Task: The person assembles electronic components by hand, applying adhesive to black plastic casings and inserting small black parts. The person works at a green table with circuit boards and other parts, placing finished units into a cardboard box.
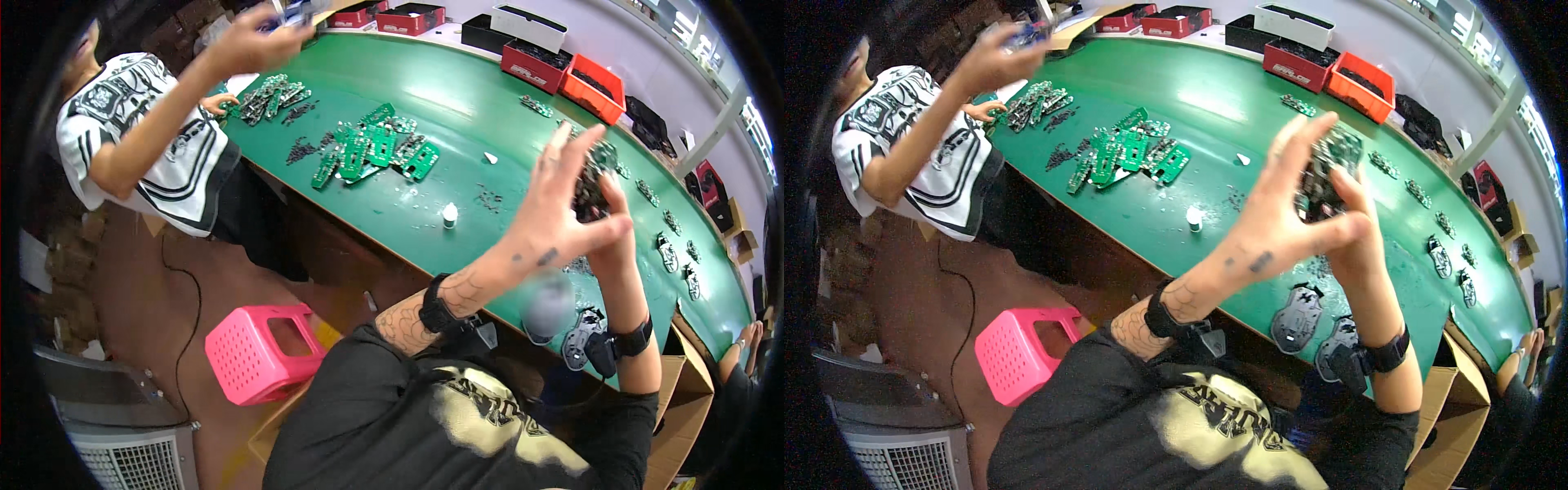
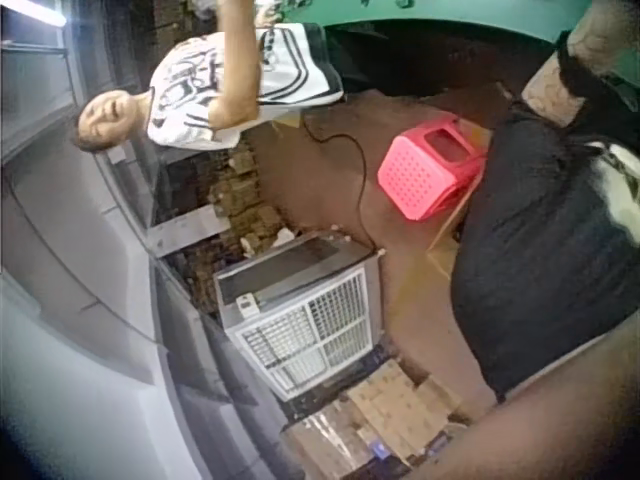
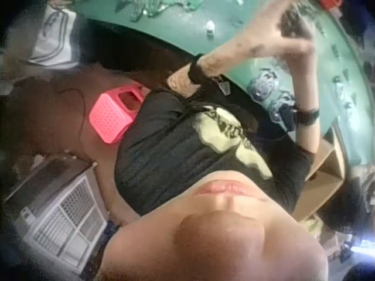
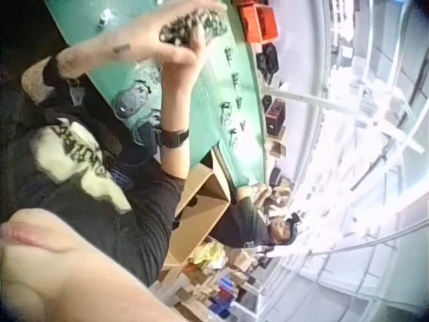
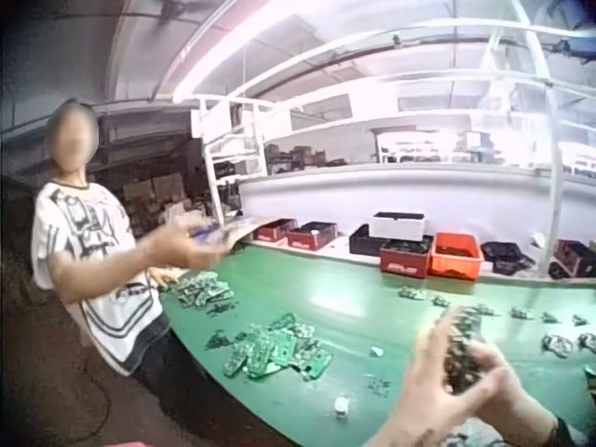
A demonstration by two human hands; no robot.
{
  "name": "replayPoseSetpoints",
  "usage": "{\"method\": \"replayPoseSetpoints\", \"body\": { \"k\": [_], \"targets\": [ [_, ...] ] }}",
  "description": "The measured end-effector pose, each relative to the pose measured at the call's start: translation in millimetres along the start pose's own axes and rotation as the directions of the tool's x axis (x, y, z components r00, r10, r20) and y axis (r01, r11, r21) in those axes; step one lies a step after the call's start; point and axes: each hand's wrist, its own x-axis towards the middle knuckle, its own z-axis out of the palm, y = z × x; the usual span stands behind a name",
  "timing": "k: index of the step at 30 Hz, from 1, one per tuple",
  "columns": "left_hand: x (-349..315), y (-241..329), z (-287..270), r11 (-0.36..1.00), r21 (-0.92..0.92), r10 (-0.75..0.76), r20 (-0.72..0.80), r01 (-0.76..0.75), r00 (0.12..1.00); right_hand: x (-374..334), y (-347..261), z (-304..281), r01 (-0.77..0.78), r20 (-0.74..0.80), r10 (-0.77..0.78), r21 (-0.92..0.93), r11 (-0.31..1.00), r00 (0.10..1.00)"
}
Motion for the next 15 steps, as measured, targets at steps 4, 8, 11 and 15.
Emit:
{"method": "replayPoseSetpoints", "body": {
  "k": [4,8,11,15],
  "targets": [
    [11,-33,-63,0.998,-0.010,-0.070,-0.046,0.070,0.996,46,26,57,-0.001,0.079,0.011,-0.127,0.992,0.997],
    [13,-54,-133,0.977,-0.043,-0.209,-0.036,0.208,0.977,96,52,100,-0.354,0.150,0.361,-0.069,0.933,0.921],
    [6,-97,-171,0.988,-0.006,-0.154,-0.073,0.154,0.985,139,97,122,-0.348,0.188,0.367,-0.124,0.929,0.911],
    [-4,-148,-199,0.962,0.223,-0.142,-0.093,0.159,0.985,176,142,133,-0.400,0.205,0.436,-0.197,0.895,0.876]
  ]
}}
